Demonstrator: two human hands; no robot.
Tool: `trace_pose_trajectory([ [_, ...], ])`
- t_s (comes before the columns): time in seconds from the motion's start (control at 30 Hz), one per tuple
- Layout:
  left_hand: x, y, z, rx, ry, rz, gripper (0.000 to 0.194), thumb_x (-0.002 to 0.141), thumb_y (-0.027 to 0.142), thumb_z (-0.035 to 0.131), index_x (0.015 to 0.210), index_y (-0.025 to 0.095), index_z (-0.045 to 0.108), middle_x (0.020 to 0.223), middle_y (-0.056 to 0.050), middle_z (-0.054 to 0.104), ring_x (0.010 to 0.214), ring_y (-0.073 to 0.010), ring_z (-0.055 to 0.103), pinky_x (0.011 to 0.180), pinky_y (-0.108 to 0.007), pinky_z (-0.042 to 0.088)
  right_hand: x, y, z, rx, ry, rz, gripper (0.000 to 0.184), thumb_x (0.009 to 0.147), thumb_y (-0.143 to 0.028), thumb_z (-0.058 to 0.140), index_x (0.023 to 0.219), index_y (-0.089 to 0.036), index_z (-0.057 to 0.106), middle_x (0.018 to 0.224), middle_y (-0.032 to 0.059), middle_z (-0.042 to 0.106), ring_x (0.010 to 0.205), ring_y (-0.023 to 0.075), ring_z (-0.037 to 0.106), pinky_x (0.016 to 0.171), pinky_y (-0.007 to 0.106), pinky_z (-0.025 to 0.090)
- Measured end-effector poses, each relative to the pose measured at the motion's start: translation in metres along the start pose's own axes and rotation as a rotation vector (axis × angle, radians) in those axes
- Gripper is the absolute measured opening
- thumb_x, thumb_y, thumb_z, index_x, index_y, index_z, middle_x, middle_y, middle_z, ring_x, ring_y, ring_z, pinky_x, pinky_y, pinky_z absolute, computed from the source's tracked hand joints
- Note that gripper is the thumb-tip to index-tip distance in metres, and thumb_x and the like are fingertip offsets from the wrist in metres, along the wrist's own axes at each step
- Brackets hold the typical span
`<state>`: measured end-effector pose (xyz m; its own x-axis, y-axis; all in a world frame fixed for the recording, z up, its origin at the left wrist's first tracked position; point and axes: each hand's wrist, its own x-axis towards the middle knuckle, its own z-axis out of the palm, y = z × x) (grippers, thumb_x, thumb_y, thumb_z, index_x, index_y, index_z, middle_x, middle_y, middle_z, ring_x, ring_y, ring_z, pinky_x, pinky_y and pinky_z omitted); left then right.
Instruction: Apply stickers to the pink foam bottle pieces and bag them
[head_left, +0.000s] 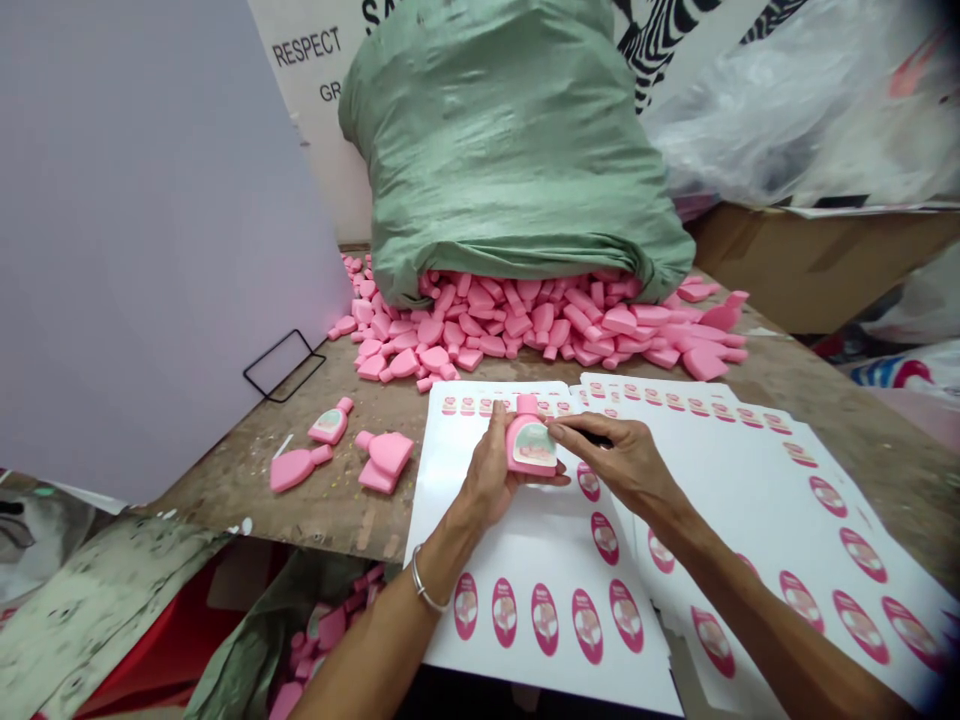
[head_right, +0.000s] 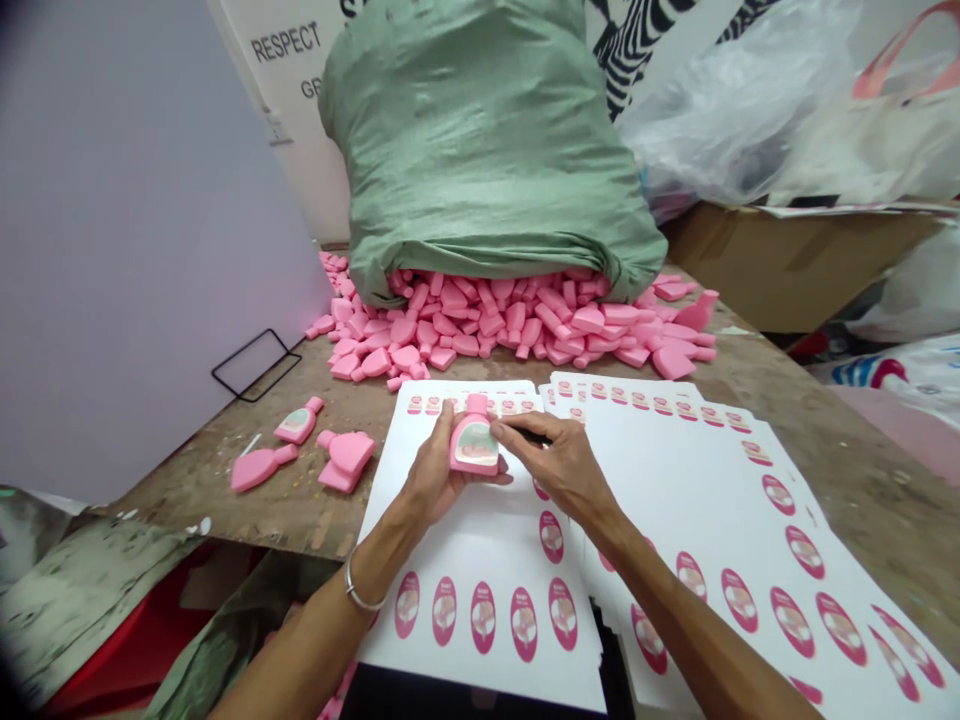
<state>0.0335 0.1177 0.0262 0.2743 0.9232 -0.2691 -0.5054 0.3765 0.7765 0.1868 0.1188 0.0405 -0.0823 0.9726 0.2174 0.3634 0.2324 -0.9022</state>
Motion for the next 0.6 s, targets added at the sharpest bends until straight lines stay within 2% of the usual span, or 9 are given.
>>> trace_pose_trajectory([
  [0.13,0.002,0.0,0.0,-0.004,0.002,-0.003,0.059,0.087,0.062,0.039,0.102,0.011,0.063,0.074,-0.008,0.067,0.06,-0.0191,0.065,0.068,-0.042,0.058,0.0,0.003,0.003,-0.04,0.023,-0.031,0.028,0.077,-0.046,0.067,0.087,-0.021,0.075,0.087,0.005,0.073,0.078,0.0214,0.065,0.069,0.033,0.052],
  [0.27,-0.001,0.004,0.001,-0.003,-0.062,0.008,0.057,0.086,0.061,0.044,0.099,0.01,0.064,0.078,-0.009,0.067,0.063,-0.0183,0.065,0.07,-0.042,0.058,0.001,0.004,0.004,-0.082,0.05,-0.074,0.026,0.078,-0.045,0.065,0.088,-0.023,0.075,0.086,0.0047,0.073,0.078,0.0206,0.064,0.07,0.034,0.05],
  [0.37,-0.007,0.009,0.001,0.024,-0.147,0.035,0.039,0.077,0.044,0.067,0.099,0.012,0.061,0.086,-0.006,0.065,0.071,-0.0174,0.066,0.077,-0.042,0.057,0.002,0.0,0.0,-0.18,0.06,-0.126,0.026,0.08,-0.045,0.062,0.085,-0.023,0.073,0.082,0.0054,0.072,0.075,0.0205,0.063,0.069,0.035,0.049],
  [0.43,-0.011,0.012,0.001,0.044,-0.19,0.054,0.039,0.068,0.026,0.076,0.101,0.014,0.058,0.09,-0.004,0.064,0.077,-0.0171,0.066,0.084,-0.041,0.054,0.002,-0.004,-0.003,-0.346,0.096,-0.168,0.026,0.08,-0.047,0.062,0.081,-0.023,0.072,0.08,0.0064,0.071,0.075,0.0225,0.062,0.073,0.038,0.048],
  [0.53,-0.015,0.011,0.002,0.033,-0.221,0.039,0.04,0.066,0.017,0.074,0.102,0.015,0.056,0.091,-0.004,0.063,0.081,-0.0163,0.065,0.089,-0.04,0.051,0.003,-0.005,-0.004,-0.53,0.185,-0.196,0.036,0.07,-0.053,0.069,0.089,-0.023,0.069,0.091,0.0095,0.071,0.086,0.0289,0.063,0.08,0.046,0.046],
  [0.6,-0.019,0.01,0.003,0.025,-0.248,0.001,0.039,0.066,0.015,0.073,0.101,0.015,0.056,0.088,-0.004,0.063,0.081,-0.0165,0.065,0.088,-0.039,0.051,0.005,0.0,-0.001,-0.445,0.121,-0.159,0.051,0.066,-0.055,0.071,0.105,-0.022,0.065,0.104,0.0103,0.069,0.094,0.0291,0.063,0.081,0.044,0.048],
])
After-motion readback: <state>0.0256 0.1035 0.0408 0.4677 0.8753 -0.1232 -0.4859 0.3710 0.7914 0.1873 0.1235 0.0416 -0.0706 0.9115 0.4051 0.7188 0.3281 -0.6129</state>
